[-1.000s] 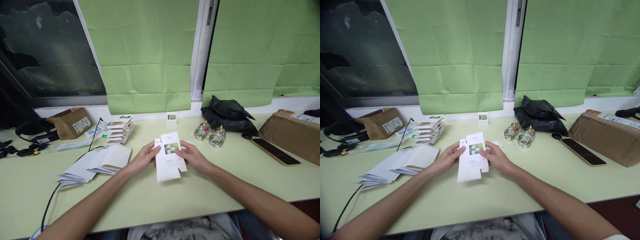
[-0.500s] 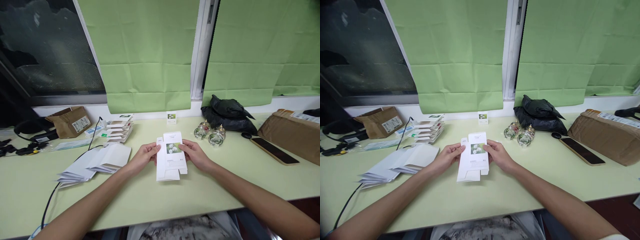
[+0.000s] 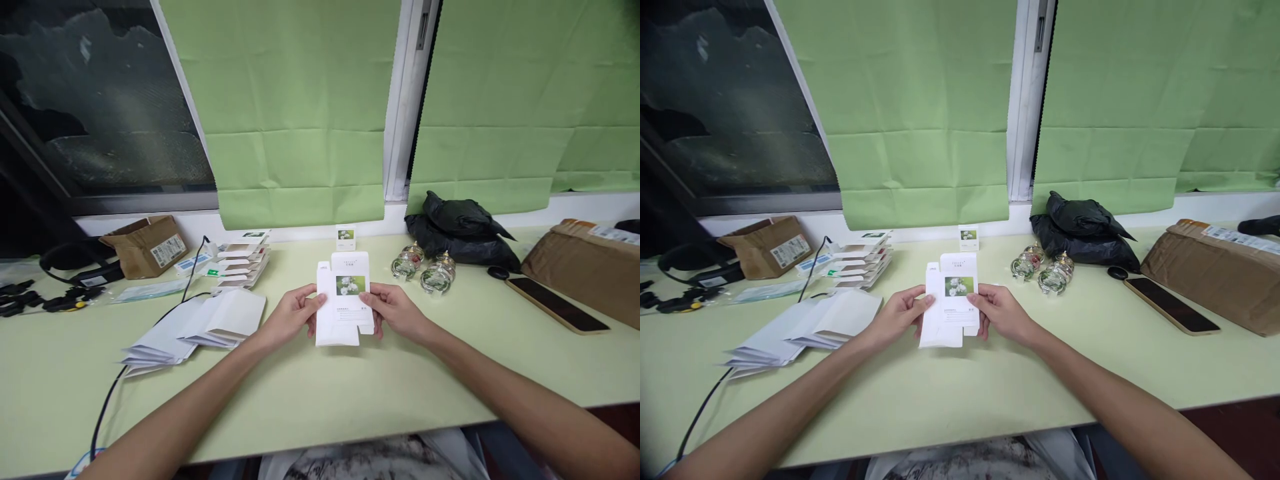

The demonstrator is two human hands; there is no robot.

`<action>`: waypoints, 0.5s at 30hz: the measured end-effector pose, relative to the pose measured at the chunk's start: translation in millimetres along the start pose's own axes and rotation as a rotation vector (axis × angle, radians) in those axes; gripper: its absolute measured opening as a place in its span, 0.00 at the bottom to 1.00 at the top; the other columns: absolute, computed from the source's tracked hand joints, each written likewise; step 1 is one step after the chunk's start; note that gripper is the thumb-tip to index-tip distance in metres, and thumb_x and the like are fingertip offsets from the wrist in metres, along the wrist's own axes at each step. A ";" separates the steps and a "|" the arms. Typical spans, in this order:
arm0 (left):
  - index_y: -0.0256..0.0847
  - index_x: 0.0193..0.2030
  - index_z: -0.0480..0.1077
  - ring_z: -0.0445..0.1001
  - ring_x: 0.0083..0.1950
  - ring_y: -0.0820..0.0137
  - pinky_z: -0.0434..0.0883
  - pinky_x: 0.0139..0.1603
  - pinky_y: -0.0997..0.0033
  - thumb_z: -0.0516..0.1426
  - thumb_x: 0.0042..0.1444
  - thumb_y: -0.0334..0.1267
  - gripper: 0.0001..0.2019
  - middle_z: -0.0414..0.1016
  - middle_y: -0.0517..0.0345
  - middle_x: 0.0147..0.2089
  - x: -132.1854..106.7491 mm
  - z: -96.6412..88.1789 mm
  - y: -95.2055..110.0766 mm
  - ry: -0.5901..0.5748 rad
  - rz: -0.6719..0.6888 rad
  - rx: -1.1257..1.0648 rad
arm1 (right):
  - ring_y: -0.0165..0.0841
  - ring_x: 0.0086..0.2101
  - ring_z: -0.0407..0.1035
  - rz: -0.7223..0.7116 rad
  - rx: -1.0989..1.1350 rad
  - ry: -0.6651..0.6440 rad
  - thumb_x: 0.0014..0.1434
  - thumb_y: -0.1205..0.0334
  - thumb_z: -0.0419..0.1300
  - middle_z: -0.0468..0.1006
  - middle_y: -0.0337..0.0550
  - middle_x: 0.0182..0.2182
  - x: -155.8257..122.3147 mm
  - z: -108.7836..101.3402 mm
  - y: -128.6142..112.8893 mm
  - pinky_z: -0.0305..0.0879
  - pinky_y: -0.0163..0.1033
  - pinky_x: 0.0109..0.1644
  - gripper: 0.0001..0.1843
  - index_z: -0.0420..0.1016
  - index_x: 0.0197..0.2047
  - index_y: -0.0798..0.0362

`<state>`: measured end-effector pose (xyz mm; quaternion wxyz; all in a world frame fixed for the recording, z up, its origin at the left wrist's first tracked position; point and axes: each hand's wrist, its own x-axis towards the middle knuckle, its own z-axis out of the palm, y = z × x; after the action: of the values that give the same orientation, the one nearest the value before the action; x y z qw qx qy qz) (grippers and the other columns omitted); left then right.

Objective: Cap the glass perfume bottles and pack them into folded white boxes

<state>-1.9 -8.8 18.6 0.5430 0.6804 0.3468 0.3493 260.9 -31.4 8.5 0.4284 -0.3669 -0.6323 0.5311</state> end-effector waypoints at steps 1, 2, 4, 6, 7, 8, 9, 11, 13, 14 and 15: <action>0.39 0.64 0.73 0.71 0.22 0.71 0.67 0.23 0.73 0.62 0.64 0.55 0.28 0.80 0.54 0.29 -0.8 0.1 1.2 -0.033 0.000 0.005 | 0.33 0.18 0.70 -0.017 -0.011 0.035 0.65 0.38 0.62 0.77 0.37 0.21 0.5 0.6 0.5 0.69 0.38 0.21 0.23 0.77 0.41 0.52; 0.39 0.65 0.72 0.71 0.22 0.71 0.66 0.22 0.73 0.62 0.64 0.55 0.28 0.80 0.55 0.29 -1.4 0.2 2.2 -0.056 0.000 0.004 | 0.33 0.18 0.70 -0.028 -0.015 0.057 0.66 0.38 0.61 0.76 0.36 0.20 1.1 1.1 1.2 0.68 0.38 0.20 0.23 0.76 0.41 0.52; 0.39 0.65 0.72 0.72 0.22 0.71 0.63 0.21 0.75 0.62 0.65 0.54 0.28 0.79 0.56 0.28 -1.8 0.4 3.4 -0.054 0.001 0.002 | 0.33 0.20 0.71 -0.046 -0.010 0.052 0.66 0.39 0.62 0.77 0.36 0.22 2.6 1.3 3.0 0.69 0.38 0.22 0.23 0.75 0.45 0.51; 0.38 0.62 0.73 0.71 0.21 0.72 0.62 0.20 0.75 0.61 0.65 0.55 0.27 0.78 0.56 0.27 -0.8 0.1 3.1 -0.016 -0.004 0.009 | 0.33 0.23 0.72 -0.063 -0.016 0.016 0.65 0.41 0.63 0.77 0.36 0.26 3.9 0.7 5.2 0.70 0.38 0.25 0.23 0.75 0.50 0.51; 0.38 0.62 0.73 0.71 0.21 0.72 0.61 0.20 0.75 0.61 0.65 0.55 0.27 0.78 0.57 0.26 -0.1 0.0 2.5 -0.008 -0.010 0.014 | 0.32 0.23 0.71 -0.065 -0.029 0.008 0.65 0.41 0.64 0.76 0.36 0.27 4.5 0.1 6.7 0.69 0.37 0.25 0.23 0.75 0.51 0.51; 0.38 0.62 0.73 0.71 0.21 0.71 0.62 0.20 0.75 0.61 0.65 0.56 0.27 0.78 0.57 0.27 0.7 0.0 1.8 -0.009 -0.016 0.023 | 0.30 0.23 0.69 -0.063 -0.049 0.014 0.66 0.42 0.64 0.75 0.35 0.27 5.0 -0.5 8.4 0.67 0.36 0.24 0.23 0.75 0.53 0.51; 0.38 0.62 0.72 0.72 0.22 0.71 0.63 0.21 0.74 0.62 0.64 0.56 0.28 0.78 0.58 0.27 1.4 0.4 0.9 -0.015 -0.018 0.037 | 0.29 0.21 0.67 -0.059 -0.076 0.030 0.66 0.42 0.63 0.73 0.34 0.26 5.6 -1.0 10.5 0.64 0.35 0.23 0.23 0.75 0.53 0.51; 0.39 0.62 0.72 0.73 0.24 0.70 0.66 0.24 0.73 0.62 0.64 0.56 0.28 0.79 0.57 0.30 1.8 2.2 -0.2 -0.018 -0.013 0.069 | 0.27 0.20 0.62 -0.061 -0.132 0.068 0.67 0.43 0.61 0.71 0.33 0.25 6.8 -1.5 15.0 0.59 0.34 0.22 0.22 0.75 0.52 0.52; 0.39 0.61 0.72 0.75 0.29 0.69 0.69 0.28 0.72 0.61 0.65 0.56 0.27 0.80 0.55 0.34 1.2 4.7 -0.2 -0.008 0.003 0.091 | 0.26 0.21 0.61 -0.072 -0.173 0.088 0.68 0.43 0.61 0.71 0.33 0.26 7.5 -0.7 19.0 0.58 0.33 0.23 0.20 0.74 0.49 0.52; 0.39 0.61 0.71 0.76 0.31 0.68 0.69 0.30 0.71 0.60 0.65 0.57 0.27 0.81 0.54 0.36 0.7 5.6 0.2 -0.004 0.008 0.097 | 0.26 0.21 0.62 -0.073 -0.182 0.092 0.68 0.43 0.61 0.70 0.33 0.26 7.6 0.3 20.1 0.58 0.33 0.23 0.20 0.73 0.48 0.52; 0.39 0.61 0.71 0.76 0.32 0.67 0.70 0.31 0.71 0.60 0.66 0.57 0.27 0.81 0.54 0.37 0.4 6.1 0.7 0.001 0.006 0.097 | 0.26 0.21 0.62 -0.066 -0.179 0.093 0.68 0.43 0.60 0.70 0.33 0.26 7.5 1.5 20.5 0.58 0.33 0.23 0.20 0.72 0.48 0.52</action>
<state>3.5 -11.7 18.4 0.5081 0.7066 0.3616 0.3342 257.0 -21.6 -10.7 0.4400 -0.4068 -0.6684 0.4406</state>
